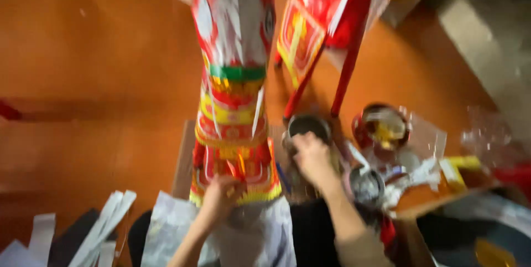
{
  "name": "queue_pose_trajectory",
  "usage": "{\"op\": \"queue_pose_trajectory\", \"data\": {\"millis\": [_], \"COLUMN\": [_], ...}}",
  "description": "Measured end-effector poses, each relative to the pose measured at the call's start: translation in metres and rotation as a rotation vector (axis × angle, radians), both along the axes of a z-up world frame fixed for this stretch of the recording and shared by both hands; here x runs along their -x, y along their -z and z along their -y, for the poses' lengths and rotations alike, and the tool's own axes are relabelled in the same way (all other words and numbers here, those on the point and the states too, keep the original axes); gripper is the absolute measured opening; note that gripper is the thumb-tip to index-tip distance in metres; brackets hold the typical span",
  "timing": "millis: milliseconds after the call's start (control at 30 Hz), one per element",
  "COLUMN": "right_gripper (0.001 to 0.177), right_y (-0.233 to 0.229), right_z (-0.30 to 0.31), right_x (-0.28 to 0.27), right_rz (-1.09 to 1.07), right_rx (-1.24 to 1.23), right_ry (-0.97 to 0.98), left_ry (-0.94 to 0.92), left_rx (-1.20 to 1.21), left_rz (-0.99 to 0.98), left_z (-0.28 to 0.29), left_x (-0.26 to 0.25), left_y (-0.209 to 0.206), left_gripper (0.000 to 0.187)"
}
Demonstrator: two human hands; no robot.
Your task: Decorating a traditional paper horse figure with paper flowers and other ornaments
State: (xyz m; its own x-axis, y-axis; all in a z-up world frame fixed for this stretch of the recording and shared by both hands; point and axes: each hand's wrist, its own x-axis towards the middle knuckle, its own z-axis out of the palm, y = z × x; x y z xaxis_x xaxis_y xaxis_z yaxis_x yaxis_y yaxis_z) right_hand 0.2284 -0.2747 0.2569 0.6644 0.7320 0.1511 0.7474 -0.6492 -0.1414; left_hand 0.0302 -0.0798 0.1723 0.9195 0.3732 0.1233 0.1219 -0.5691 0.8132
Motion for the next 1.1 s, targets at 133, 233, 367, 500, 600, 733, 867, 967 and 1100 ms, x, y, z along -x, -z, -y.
{"op": "queue_pose_trajectory", "data": {"millis": [133, 233, 367, 500, 600, 733, 867, 967, 1100], "right_gripper": [0.059, 0.047, 0.014, 0.018, 0.014, 0.008, 0.007, 0.007, 0.006], "right_y": [-0.02, 0.008, -0.001, 0.013, -0.002, -0.125, -0.226, -0.27, -0.276], "right_z": [-0.036, -0.05, -0.054, -0.043, -0.027, -0.021, -0.069, -0.114, -0.163], "right_x": [0.067, 0.071, 0.069, 0.053, 0.011, -0.018, -0.05, -0.068, -0.098], "right_rz": [-1.114, -0.36, -0.63, -0.595, -0.007, 0.093, 0.286, 0.338, 0.285], "right_rx": [-0.452, -0.282, -0.263, -0.212, -0.477, -0.53, -0.754, -0.891, -0.957], "right_ry": [-0.251, -0.401, -0.304, -0.203, -0.24, -0.238, -0.431, -0.437, -0.382], "left_ry": [0.107, 0.192, 0.161, 0.109, -0.157, -0.396, -0.34, -0.298, -0.241], "left_rx": [-0.321, -0.409, -0.323, -0.292, -0.369, -0.322, -0.647, -0.676, -0.592], "left_rz": [0.283, 0.257, 0.205, 0.126, -0.179, 0.23, 0.576, 0.726, 0.734], "left_z": [0.001, -0.002, -0.001, -0.008, -0.076, -0.144, -0.145, -0.132, -0.138], "left_x": [-0.027, -0.033, -0.03, -0.012, 0.015, 0.032, -0.003, -0.048, -0.109], "left_y": [0.013, -0.001, -0.023, -0.032, 0.03, -0.091, -0.248, -0.322, -0.358], "left_gripper": [0.014, 0.012, 0.018, 0.019, 0.05, 0.034, 0.034, 0.037, 0.05]}}
